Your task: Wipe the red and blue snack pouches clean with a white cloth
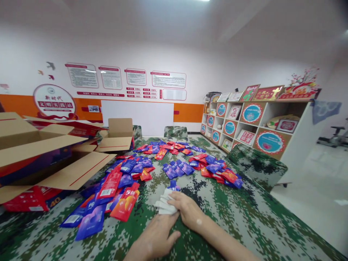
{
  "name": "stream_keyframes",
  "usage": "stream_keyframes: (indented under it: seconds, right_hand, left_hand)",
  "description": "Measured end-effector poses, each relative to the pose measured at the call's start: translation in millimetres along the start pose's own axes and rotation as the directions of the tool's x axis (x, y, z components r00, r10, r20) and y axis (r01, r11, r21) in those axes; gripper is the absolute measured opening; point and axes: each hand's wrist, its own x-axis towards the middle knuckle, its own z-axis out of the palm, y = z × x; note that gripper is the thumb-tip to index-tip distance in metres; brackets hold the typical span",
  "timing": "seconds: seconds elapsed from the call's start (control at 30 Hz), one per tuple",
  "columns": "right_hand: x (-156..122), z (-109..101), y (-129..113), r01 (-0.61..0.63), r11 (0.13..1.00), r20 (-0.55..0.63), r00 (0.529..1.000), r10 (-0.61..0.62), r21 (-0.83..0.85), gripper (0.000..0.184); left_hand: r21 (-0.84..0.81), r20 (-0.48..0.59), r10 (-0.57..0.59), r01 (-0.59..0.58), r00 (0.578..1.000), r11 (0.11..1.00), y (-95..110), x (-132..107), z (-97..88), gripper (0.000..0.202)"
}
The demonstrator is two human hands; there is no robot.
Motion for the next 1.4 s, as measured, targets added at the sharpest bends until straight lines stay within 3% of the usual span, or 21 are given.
stream_keyframes:
  seconds: [0.07,0.17,0.27,0.47,0.67,0.77,0.9,1.1,1.27,1.4]
  right_hand:
    - [9,6,25,-0.034,0.999,0.016,0.999,0.034,-0.032,0.041]
    - [28,10,56,-0.170,0.975,0.030,0.984,0.176,-0.141,0.051]
    - [41,7,69,-0.179,0.968,0.093,0.976,0.198,-0.178,0.060]
    - [29,-2,49,-0.187,0.970,0.097,0.974,0.203,-0.154,0.061]
    - [10,-13,16,-0.087,0.996,0.088,0.992,0.088,-0.020,0.062]
    - [10,-15,20,-0.155,0.988,0.096,0.983,0.154,0.003,0.061]
    - [17,-15,41,-0.249,0.966,0.173,0.957,0.235,0.069,0.059]
    - [16,-16,44,-0.261,0.957,0.160,0.958,0.240,0.125,0.061]
    - [6,-11,30,-0.148,0.989,0.081,0.986,0.146,0.020,0.048]
    - [8,-6,41,-0.072,0.997,0.057,0.996,0.074,-0.029,0.042]
  left_hand:
    - [-0.010,0.002,0.011,-0.011,1.000,1.000,0,1,-2.4,0.061]
    - [-0.004,0.014,0.016,-0.016,1.000,1.000,2,2,-4.6,0.061]
    - [0.006,-0.008,0.006,-0.006,1.000,1.000,6,1,-4.6,0.059]
    - [0.061,-0.160,-0.033,0.043,0.987,0.997,13,0,-7.0,0.054]
    - [0.109,-0.358,-0.036,0.080,0.933,0.991,23,6,-13.5,0.024]
    - [0.141,-0.304,0.025,0.019,0.952,0.990,28,8,-11.7,0.021]
    - [0.190,-0.157,0.123,-0.092,0.980,0.978,32,11,-7.4,0.042]
    - [0.178,-0.045,0.093,-0.084,0.995,0.980,34,14,-9.0,0.052]
    - [0.135,0.010,0.069,-0.069,0.998,0.988,31,12,-9.7,0.054]
    - [0.122,0.032,0.044,-0.048,0.999,0.991,31,14,-9.1,0.054]
